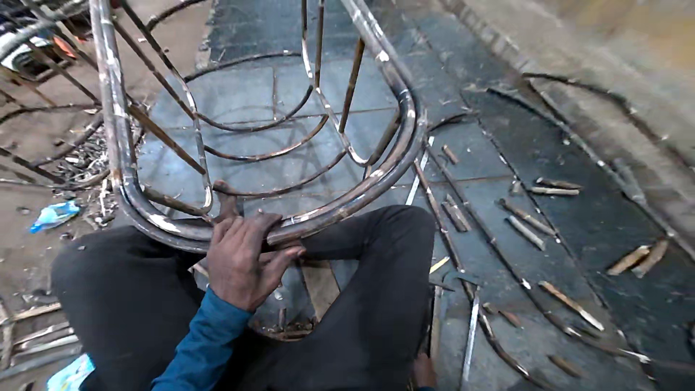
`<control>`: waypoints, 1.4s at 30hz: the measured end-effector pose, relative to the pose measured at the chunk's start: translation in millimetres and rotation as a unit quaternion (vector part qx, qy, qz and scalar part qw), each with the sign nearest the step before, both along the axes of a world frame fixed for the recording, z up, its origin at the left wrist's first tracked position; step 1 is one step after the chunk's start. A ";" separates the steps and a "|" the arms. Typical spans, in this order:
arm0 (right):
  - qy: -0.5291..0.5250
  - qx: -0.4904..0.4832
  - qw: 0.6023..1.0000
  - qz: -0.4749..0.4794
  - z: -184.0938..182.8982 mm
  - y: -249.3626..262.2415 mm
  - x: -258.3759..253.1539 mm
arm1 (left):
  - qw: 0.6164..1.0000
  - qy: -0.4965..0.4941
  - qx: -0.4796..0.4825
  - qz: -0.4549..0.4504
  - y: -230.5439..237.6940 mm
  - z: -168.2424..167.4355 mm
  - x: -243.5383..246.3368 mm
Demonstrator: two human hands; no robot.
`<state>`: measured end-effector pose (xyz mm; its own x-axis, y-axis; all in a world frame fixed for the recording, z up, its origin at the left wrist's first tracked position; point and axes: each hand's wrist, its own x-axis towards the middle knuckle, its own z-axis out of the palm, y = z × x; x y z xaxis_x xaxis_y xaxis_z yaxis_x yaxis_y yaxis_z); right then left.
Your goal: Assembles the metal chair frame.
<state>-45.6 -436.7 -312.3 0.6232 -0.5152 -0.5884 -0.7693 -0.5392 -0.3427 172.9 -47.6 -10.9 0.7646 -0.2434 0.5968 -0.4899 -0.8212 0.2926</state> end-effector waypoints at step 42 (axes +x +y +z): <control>-0.370 0.311 0.852 0.201 253.3 173.5 92.2 | 0.985 0.039 -0.171 0.000 -8.6 -3.5 -15.6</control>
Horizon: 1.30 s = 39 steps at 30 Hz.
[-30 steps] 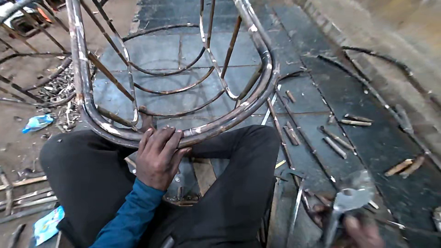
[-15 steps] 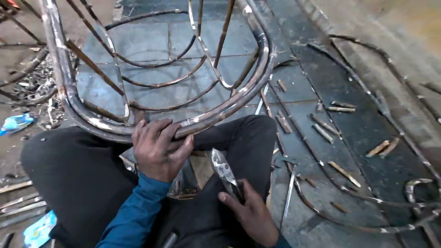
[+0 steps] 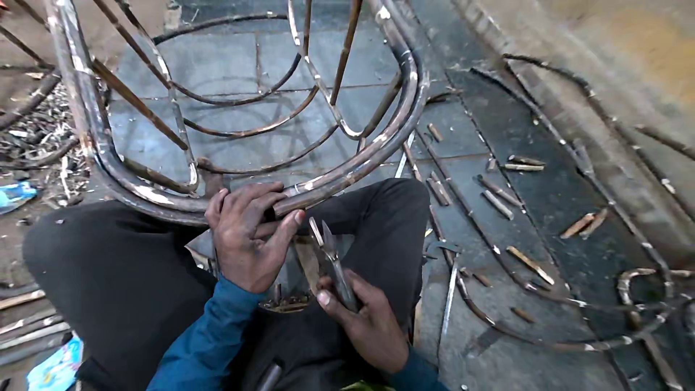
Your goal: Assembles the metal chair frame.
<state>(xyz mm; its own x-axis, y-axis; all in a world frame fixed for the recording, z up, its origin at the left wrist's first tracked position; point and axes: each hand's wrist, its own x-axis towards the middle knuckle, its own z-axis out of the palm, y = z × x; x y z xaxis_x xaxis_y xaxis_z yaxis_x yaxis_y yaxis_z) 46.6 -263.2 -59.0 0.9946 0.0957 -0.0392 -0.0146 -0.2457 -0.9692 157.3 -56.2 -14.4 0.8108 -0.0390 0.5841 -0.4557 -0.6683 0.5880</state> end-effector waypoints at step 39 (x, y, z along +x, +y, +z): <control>-0.035 -0.194 0.974 -0.111 3.3 31.2 47.0 | 0.807 0.387 -0.446 0.018 -97.2 -56.7 -103.4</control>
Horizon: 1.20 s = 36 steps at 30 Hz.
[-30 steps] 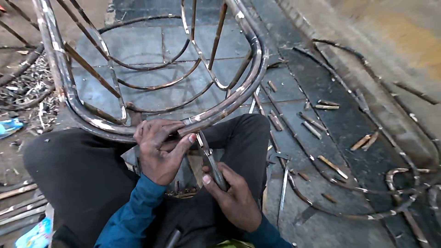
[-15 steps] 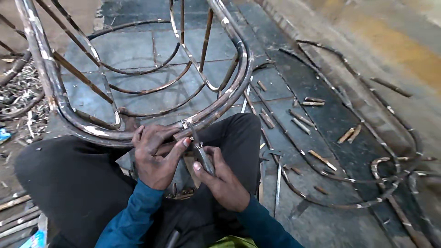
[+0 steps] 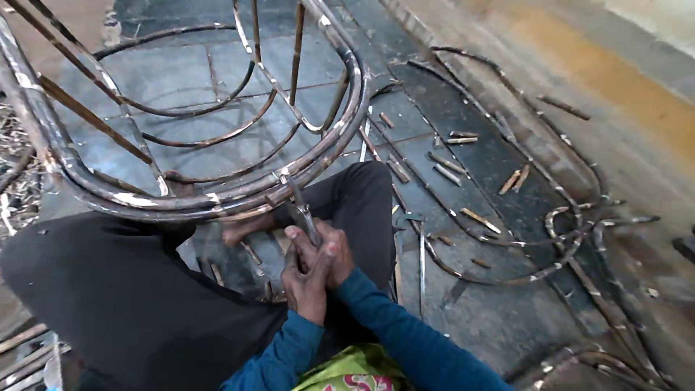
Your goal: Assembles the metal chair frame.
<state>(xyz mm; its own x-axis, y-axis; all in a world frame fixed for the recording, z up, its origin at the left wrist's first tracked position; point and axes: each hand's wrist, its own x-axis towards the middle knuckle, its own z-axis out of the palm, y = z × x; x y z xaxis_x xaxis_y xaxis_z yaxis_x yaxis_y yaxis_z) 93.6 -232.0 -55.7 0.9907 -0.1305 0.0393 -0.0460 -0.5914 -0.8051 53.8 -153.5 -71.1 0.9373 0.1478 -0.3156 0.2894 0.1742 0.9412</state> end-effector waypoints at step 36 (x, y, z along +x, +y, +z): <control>0.210 -0.141 0.962 0.104 97.6 -66.7 -6.5 | 0.760 0.034 0.175 -0.624 28.6 116.6 261.2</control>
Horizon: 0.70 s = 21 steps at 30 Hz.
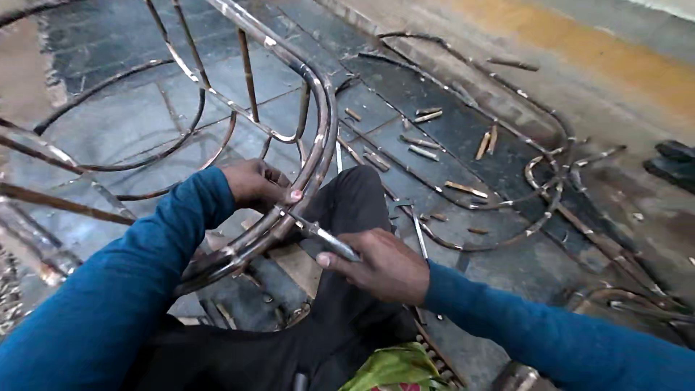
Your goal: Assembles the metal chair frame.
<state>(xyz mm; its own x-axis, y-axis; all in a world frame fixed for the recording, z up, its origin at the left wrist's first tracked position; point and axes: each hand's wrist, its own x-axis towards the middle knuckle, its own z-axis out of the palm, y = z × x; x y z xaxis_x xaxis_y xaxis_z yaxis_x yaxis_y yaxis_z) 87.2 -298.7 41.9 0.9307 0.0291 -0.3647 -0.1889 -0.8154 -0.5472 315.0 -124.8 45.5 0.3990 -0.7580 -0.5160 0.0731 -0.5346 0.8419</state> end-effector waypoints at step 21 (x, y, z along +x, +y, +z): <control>0.097 -0.138 0.975 -0.142 -4.5 8.6 -14.4 | 0.981 0.052 0.057 -0.177 -66.4 -47.1 26.8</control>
